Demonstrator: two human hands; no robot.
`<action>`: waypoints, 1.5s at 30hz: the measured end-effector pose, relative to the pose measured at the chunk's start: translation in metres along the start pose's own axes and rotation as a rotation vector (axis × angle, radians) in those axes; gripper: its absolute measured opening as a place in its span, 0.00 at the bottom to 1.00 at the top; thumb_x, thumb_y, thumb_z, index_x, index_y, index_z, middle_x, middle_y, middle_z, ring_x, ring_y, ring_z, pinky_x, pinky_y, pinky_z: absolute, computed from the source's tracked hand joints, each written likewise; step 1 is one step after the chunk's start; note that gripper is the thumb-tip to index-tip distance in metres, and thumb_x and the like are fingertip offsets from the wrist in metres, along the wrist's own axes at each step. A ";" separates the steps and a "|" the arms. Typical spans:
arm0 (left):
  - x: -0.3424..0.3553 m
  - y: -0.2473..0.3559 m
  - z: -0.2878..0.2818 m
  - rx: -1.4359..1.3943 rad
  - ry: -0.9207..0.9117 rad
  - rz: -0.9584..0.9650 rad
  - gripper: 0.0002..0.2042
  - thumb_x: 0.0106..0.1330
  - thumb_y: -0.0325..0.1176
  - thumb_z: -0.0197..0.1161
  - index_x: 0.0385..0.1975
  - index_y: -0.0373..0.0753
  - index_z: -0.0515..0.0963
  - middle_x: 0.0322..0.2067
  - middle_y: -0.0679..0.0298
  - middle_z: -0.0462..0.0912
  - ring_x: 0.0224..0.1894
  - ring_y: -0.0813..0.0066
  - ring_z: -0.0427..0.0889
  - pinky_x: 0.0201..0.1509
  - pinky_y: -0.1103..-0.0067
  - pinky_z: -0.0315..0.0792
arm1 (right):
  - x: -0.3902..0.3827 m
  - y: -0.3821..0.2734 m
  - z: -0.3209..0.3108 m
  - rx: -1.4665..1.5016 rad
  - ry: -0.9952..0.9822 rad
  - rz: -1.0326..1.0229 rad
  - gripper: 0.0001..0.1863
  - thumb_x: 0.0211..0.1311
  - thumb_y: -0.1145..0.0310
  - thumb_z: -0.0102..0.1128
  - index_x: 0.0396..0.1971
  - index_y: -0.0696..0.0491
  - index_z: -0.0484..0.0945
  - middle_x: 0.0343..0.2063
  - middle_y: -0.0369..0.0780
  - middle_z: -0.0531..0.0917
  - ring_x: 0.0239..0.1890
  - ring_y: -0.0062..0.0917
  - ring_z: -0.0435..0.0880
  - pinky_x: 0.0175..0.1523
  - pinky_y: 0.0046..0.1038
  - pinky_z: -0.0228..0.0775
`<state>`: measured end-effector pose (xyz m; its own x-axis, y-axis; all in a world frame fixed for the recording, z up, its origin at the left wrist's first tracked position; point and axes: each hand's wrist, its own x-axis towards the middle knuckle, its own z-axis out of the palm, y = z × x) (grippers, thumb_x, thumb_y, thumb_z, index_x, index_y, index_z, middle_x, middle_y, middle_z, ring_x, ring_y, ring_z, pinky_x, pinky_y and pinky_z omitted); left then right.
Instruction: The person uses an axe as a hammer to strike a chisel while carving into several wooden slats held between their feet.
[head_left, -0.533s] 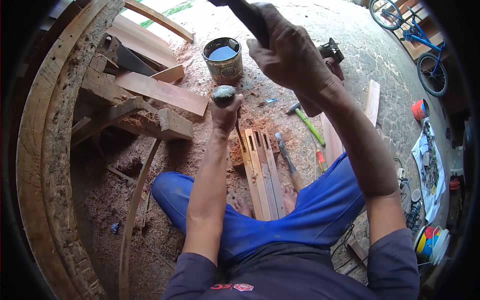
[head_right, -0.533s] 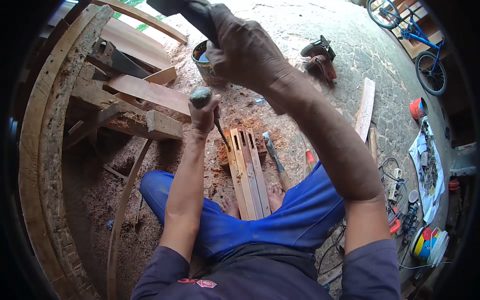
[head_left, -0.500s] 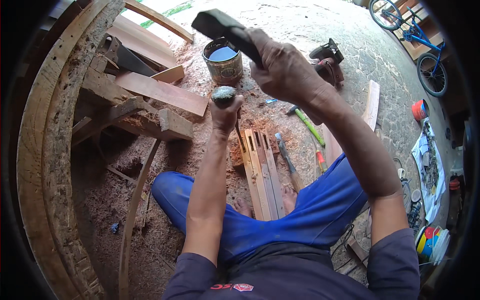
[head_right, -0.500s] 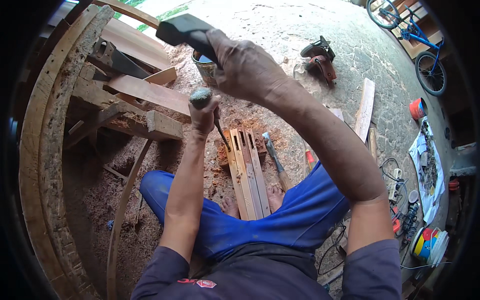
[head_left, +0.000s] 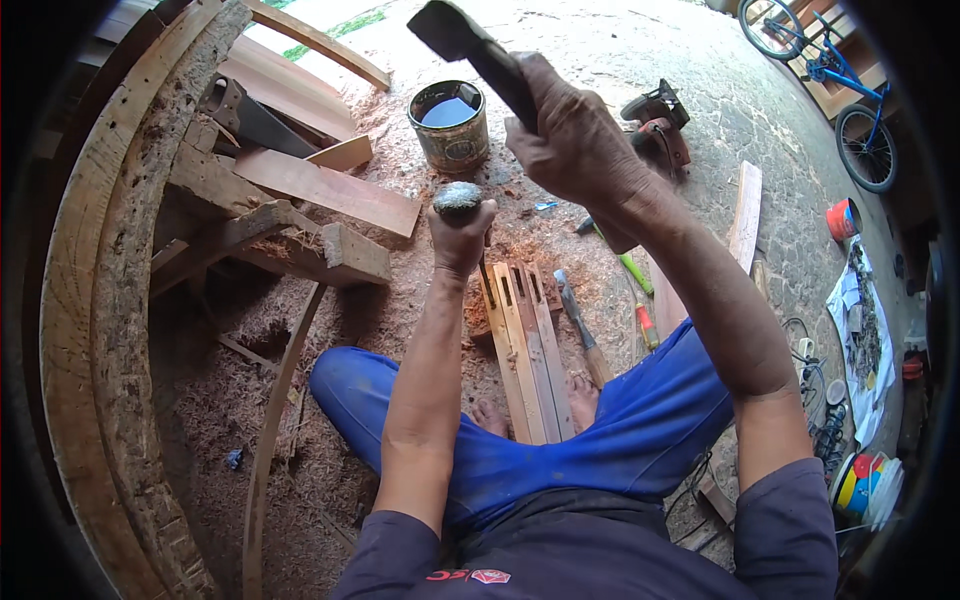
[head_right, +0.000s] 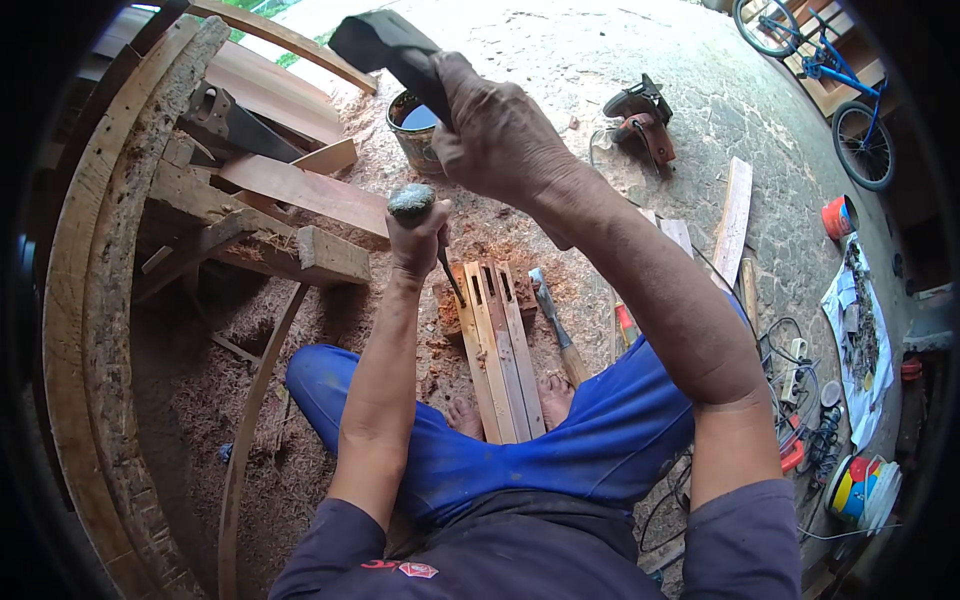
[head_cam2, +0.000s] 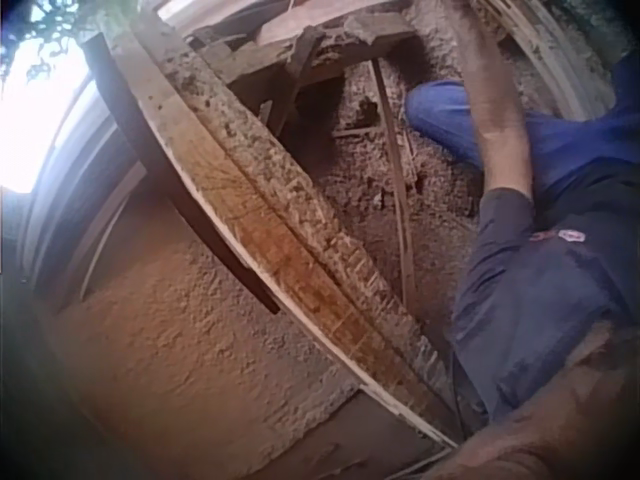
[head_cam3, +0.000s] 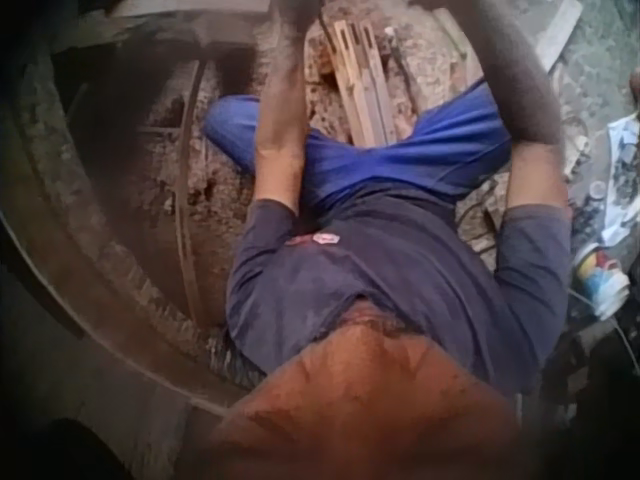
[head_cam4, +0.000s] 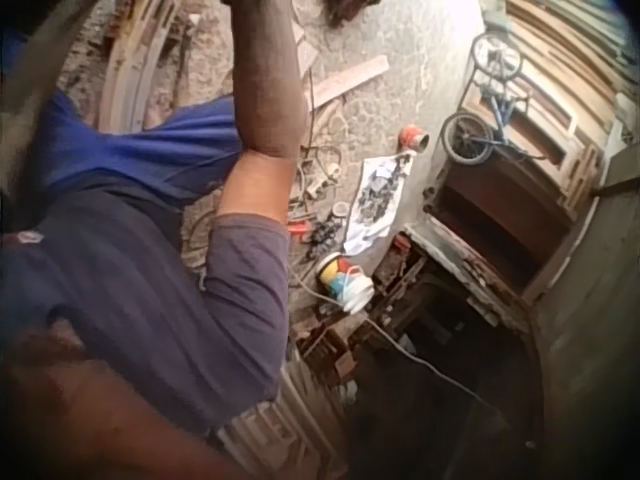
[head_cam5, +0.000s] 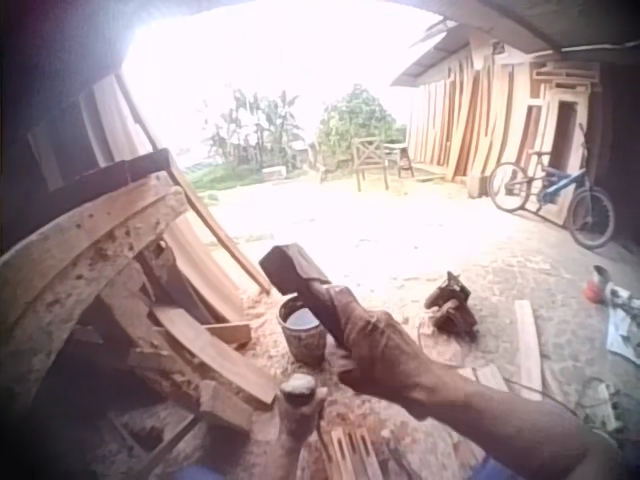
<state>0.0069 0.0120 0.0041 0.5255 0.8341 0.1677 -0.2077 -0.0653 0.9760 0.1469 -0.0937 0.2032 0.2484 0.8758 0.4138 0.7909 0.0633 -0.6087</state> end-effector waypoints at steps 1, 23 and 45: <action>-0.002 0.000 0.000 0.004 0.017 0.033 0.01 0.59 0.24 0.65 0.26 0.37 0.81 0.19 0.71 0.80 0.19 0.85 0.78 0.23 0.82 0.73 | -0.010 0.008 0.008 -0.202 -0.350 0.114 0.21 0.64 0.79 0.49 0.57 0.53 0.65 0.29 0.47 0.84 0.28 0.28 0.86 0.32 0.33 0.84; -0.071 0.115 -0.035 0.342 0.291 0.604 0.09 0.68 0.24 0.66 0.36 0.39 0.70 0.31 0.65 0.75 0.30 0.79 0.73 0.31 0.83 0.69 | -0.215 0.137 0.096 -0.330 -1.058 -0.386 0.17 0.63 0.66 0.54 0.52 0.43 0.67 0.31 0.42 0.83 0.29 0.43 0.88 0.29 0.46 0.79; -0.062 0.014 -0.014 0.490 0.129 0.258 0.11 0.62 0.36 0.72 0.24 0.38 0.78 0.23 0.63 0.79 0.27 0.59 0.79 0.36 0.65 0.68 | -0.110 0.081 0.049 0.667 -0.211 0.679 0.30 0.63 0.66 0.64 0.64 0.57 0.66 0.24 0.32 0.73 0.18 0.14 0.74 0.20 0.23 0.71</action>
<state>-0.0402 -0.0332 0.0050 0.3969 0.8157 0.4208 0.1074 -0.4966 0.8613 0.1565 -0.1611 0.0750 0.3776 0.8898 -0.2565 0.0212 -0.2852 -0.9582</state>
